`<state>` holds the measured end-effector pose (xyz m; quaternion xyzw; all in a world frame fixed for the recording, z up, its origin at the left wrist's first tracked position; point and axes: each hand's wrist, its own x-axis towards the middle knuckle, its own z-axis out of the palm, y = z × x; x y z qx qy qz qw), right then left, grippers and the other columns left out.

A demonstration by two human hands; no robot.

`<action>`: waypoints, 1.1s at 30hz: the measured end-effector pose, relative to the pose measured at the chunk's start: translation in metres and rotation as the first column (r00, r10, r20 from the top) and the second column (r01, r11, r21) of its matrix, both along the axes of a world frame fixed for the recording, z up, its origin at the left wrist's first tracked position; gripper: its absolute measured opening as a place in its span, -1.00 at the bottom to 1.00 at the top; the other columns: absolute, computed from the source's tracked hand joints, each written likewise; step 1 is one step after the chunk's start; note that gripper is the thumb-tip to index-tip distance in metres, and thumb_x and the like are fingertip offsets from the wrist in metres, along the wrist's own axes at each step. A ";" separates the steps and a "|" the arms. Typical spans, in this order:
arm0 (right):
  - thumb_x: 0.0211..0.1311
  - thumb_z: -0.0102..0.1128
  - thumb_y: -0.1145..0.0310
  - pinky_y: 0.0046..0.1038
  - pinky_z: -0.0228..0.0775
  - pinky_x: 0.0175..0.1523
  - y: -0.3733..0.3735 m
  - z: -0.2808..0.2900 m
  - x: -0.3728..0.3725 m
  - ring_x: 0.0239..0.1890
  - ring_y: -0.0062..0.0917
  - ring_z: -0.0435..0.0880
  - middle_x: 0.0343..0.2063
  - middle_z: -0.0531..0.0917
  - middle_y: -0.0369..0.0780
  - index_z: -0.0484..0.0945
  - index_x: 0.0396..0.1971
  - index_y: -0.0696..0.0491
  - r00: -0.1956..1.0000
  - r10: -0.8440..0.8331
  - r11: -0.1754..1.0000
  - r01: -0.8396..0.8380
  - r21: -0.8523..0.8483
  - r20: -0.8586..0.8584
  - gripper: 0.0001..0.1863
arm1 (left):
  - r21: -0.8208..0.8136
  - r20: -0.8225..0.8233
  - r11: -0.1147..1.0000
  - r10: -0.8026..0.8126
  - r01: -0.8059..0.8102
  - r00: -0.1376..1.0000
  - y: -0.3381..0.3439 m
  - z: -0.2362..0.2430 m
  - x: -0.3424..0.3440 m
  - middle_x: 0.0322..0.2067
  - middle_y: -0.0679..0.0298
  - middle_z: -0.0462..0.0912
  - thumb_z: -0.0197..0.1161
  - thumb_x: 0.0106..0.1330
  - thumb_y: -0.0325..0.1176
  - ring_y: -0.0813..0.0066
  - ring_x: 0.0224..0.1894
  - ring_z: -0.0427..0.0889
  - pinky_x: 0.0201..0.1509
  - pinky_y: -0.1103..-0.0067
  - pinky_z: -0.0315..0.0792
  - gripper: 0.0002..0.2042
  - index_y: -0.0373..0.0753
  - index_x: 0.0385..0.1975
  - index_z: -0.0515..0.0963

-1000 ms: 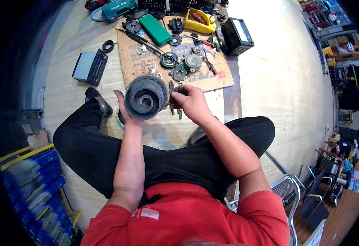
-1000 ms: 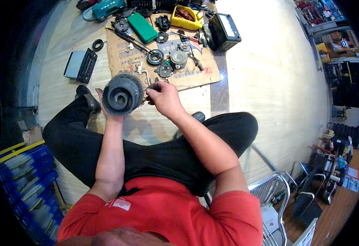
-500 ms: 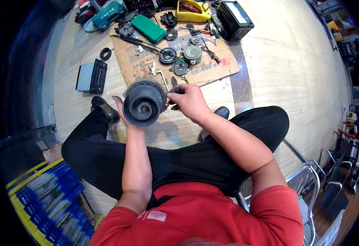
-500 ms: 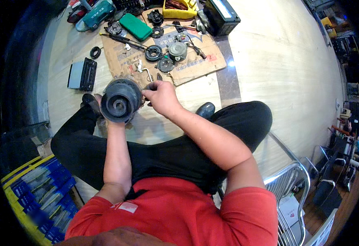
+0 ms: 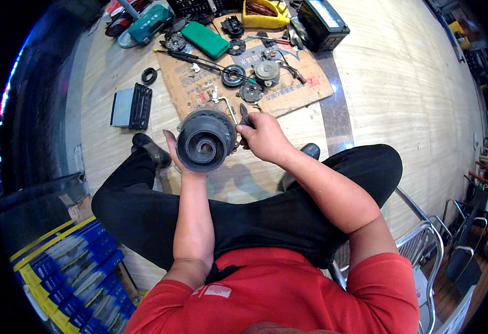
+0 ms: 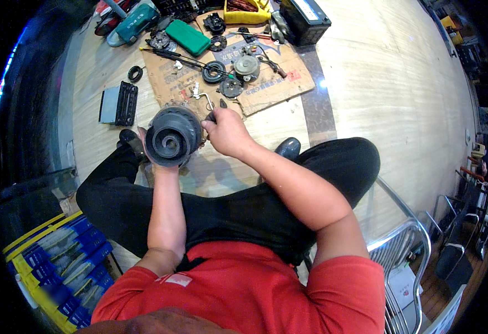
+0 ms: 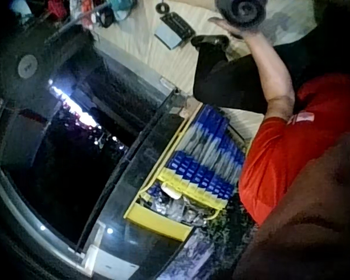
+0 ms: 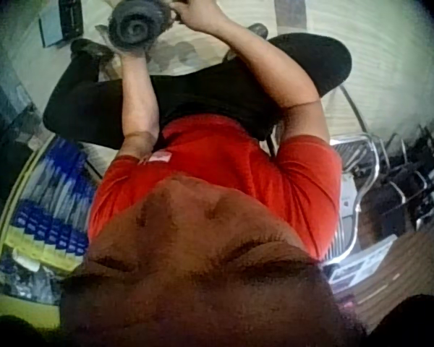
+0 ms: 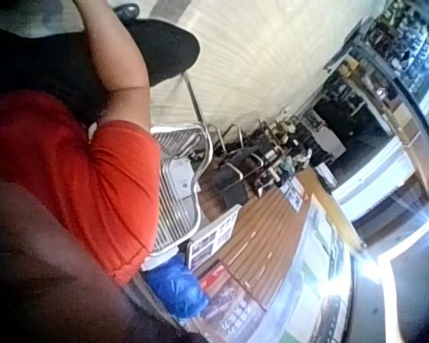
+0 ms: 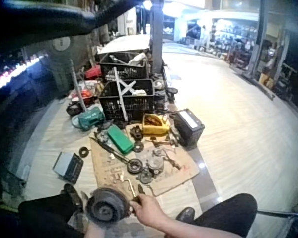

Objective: The person assembles a motor component by inserting internal coils and small parts into a metal housing, then uses pliers to secure a long spring-like piece into the assembly.

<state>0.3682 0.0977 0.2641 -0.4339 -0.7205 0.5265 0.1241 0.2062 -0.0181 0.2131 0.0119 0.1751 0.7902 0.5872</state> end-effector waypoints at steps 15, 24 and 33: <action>0.33 0.10 0.43 -0.50 0.43 -0.40 0.001 -0.020 0.001 -0.53 -0.61 0.55 -0.55 0.60 -0.22 0.50 -0.38 0.26 0.991 -0.019 0.941 -0.028 -0.338 -0.134 -0.82 | -0.163 -0.003 0.982 0.100 -0.099 0.995 -0.006 -0.020 -0.011 0.00 -0.04 0.59 -0.27 0.37 0.03 0.08 0.04 0.58 0.18 0.25 0.43 -0.38 -0.41 0.11 0.42; 0.26 0.19 0.24 -0.39 0.48 -0.44 0.025 -0.005 -0.001 -0.57 -0.49 0.66 -0.59 0.65 -0.08 0.59 -0.38 0.30 0.999 0.030 0.977 -0.037 -0.211 -0.033 -0.65 | -0.164 -0.005 0.983 0.076 -0.076 0.997 -0.006 -0.015 -0.007 0.00 -0.02 0.59 -0.23 0.36 0.01 0.09 0.02 0.59 0.17 0.25 0.44 -0.40 -0.41 0.09 0.43; 0.32 0.17 0.20 -0.51 0.41 -0.28 0.032 -0.011 -0.010 -0.43 -0.68 0.51 -0.49 0.65 -0.26 0.64 -0.23 0.25 0.990 0.086 0.966 -0.110 -0.233 -0.109 -0.65 | -0.249 -0.043 0.968 0.026 -0.036 0.999 -0.005 -0.031 -0.006 -0.03 -0.05 0.60 -0.12 0.35 -0.02 0.10 0.00 0.60 0.16 0.29 0.45 -0.45 -0.42 0.05 0.46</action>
